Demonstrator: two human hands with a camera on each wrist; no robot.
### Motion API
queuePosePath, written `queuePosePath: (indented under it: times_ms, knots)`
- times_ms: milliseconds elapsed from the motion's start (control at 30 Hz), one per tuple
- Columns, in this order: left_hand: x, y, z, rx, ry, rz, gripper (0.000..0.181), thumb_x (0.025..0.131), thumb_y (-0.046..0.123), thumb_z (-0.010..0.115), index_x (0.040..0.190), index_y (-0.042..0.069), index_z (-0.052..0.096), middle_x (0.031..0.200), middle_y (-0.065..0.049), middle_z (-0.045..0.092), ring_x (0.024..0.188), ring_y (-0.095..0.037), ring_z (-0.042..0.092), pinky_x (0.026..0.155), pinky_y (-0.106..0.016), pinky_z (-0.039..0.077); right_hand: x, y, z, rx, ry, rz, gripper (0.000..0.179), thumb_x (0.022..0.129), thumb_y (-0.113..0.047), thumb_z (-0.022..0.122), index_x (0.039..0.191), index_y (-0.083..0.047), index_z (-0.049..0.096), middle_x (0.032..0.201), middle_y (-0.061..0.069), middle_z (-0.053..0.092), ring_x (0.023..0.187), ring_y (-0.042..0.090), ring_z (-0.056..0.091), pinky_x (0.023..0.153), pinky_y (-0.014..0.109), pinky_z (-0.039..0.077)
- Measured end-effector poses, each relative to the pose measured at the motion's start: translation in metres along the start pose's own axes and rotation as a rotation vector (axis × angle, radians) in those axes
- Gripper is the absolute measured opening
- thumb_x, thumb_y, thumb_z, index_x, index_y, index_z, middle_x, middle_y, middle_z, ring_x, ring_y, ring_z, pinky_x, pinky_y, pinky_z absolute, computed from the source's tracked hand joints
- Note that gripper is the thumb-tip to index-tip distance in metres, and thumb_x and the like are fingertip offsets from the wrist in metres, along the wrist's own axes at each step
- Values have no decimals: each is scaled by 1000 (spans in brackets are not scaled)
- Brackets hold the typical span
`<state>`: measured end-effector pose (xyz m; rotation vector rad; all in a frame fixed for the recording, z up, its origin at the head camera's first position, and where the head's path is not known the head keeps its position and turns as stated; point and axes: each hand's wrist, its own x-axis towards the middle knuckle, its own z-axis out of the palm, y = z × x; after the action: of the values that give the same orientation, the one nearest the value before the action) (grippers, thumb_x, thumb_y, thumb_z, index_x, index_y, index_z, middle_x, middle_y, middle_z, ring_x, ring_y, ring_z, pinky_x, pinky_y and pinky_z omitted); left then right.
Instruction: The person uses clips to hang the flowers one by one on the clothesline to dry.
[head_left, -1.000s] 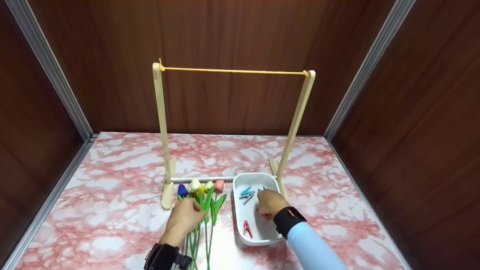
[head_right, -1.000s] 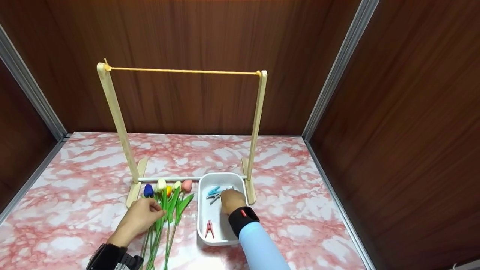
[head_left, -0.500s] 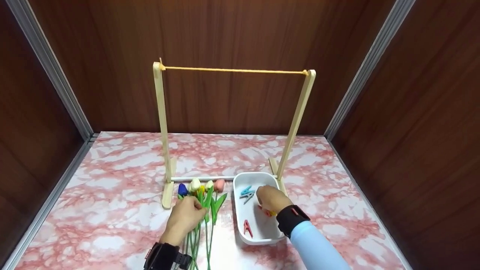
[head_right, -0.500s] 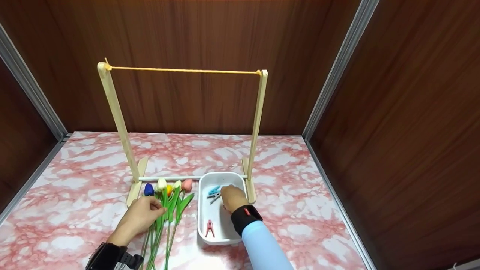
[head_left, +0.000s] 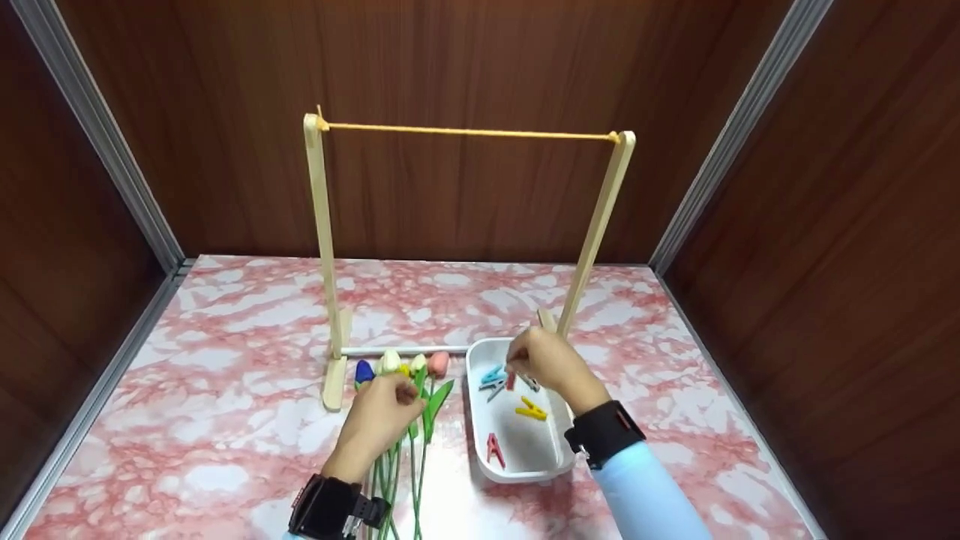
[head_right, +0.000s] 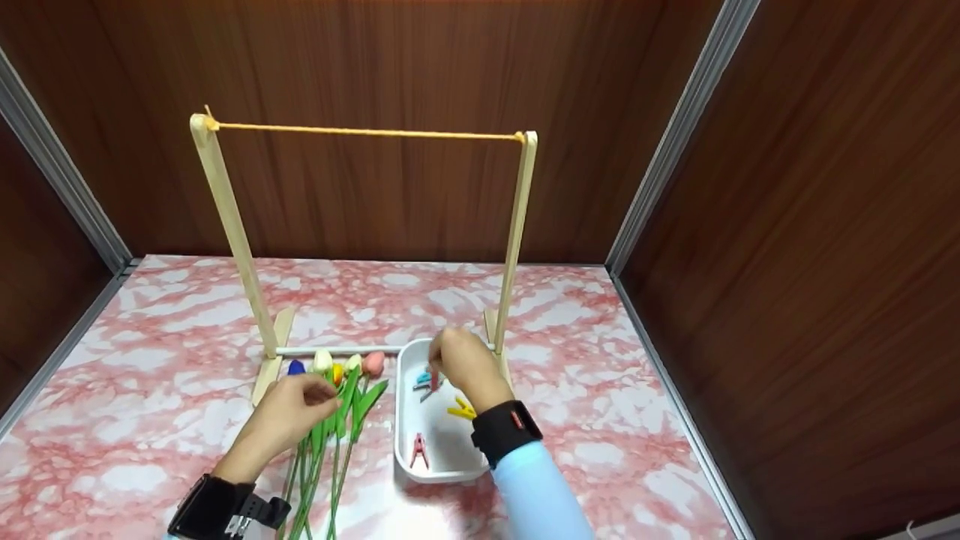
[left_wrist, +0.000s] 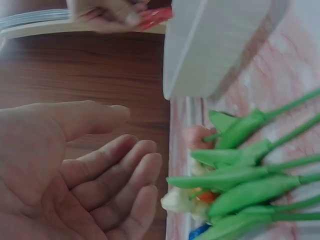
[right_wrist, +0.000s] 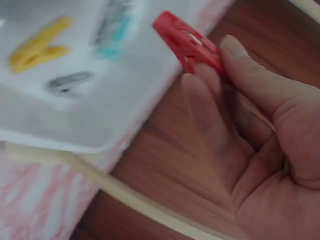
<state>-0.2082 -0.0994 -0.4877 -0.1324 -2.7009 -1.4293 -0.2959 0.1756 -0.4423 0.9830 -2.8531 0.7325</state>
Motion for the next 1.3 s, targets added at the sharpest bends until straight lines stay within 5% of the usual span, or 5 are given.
queuePosePath:
  times_ms: [167,333,567,767,1300]
  knots:
    - [3,22,-3,-96,5,44,37,92,21,84,126,9,74,116,-7,75,99,-23,71,89,-43,59,-3,-35,-15,35,127,-113,5,93,-8,81,97,-11,84,90,-2,79,86,14,75,117,63,30]
    - [8,40,-3,-225,1,88,45,90,16,86,131,5,71,117,-9,73,104,-25,71,90,-36,61,-2,-64,-19,142,191,-291,9,96,-8,78,103,-8,84,95,1,78,89,13,73,87,36,59]
    - [13,47,-2,-345,62,204,31,91,9,84,121,5,76,107,-7,76,100,-21,74,90,-32,61,1,-82,-14,178,221,-410,12,97,-6,76,106,-7,83,96,0,76,87,9,69,73,23,58]
    - [12,44,-1,-384,105,236,23,92,13,84,114,6,80,101,-5,79,95,-18,76,87,-29,61,0,-81,-4,228,238,-310,19,98,-12,77,117,-8,78,105,0,74,95,12,69,76,28,60]
    - [20,39,0,-606,116,95,39,98,11,76,134,-2,69,128,-17,72,117,-29,70,93,-27,58,6,-77,25,604,188,7,29,108,-13,62,132,3,61,119,15,69,103,29,71,82,35,62]
